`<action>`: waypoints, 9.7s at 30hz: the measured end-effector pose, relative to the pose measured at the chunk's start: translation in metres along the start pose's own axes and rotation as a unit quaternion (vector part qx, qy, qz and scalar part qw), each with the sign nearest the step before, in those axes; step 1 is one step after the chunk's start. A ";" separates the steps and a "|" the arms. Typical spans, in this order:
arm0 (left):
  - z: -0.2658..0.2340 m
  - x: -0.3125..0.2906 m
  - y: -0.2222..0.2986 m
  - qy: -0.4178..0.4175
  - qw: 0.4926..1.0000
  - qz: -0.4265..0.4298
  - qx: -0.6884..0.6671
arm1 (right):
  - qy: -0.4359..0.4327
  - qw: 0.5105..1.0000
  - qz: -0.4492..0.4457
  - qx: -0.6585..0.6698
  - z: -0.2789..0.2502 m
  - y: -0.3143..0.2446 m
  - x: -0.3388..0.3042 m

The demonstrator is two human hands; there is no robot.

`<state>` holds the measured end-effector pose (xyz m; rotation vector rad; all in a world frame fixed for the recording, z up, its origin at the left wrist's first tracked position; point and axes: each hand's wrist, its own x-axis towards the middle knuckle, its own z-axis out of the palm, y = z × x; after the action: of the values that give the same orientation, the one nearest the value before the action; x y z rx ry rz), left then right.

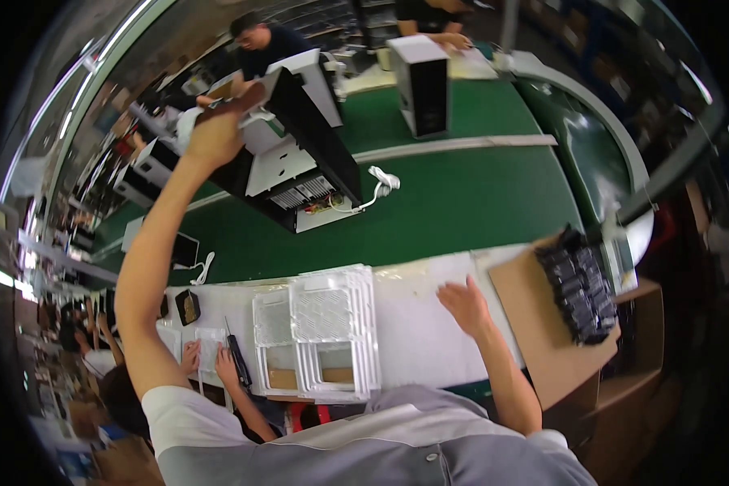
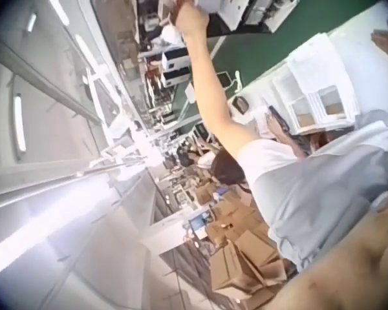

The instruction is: Manually assemble components into a white electronic enclosure by inserting internal parts and fitting the rear panel.

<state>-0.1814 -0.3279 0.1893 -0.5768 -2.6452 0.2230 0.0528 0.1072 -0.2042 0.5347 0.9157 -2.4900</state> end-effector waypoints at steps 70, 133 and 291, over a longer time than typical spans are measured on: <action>-0.083 -0.128 0.401 0.147 0.960 0.121 -0.205 | -0.039 0.915 -0.278 -0.291 -0.070 -0.163 -0.238; 0.254 -0.074 0.373 -0.128 0.902 -0.013 -0.413 | 0.273 0.943 0.043 -0.187 -0.027 0.053 -0.202; 0.050 -0.044 0.350 -0.407 0.734 -0.117 -0.531 | 0.033 0.925 -0.358 0.120 -0.219 -0.122 -0.346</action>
<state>-0.0403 -0.0349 0.0441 -0.4888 -3.4517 -1.5675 0.3225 0.4295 -0.1278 0.4062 0.9595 -3.2934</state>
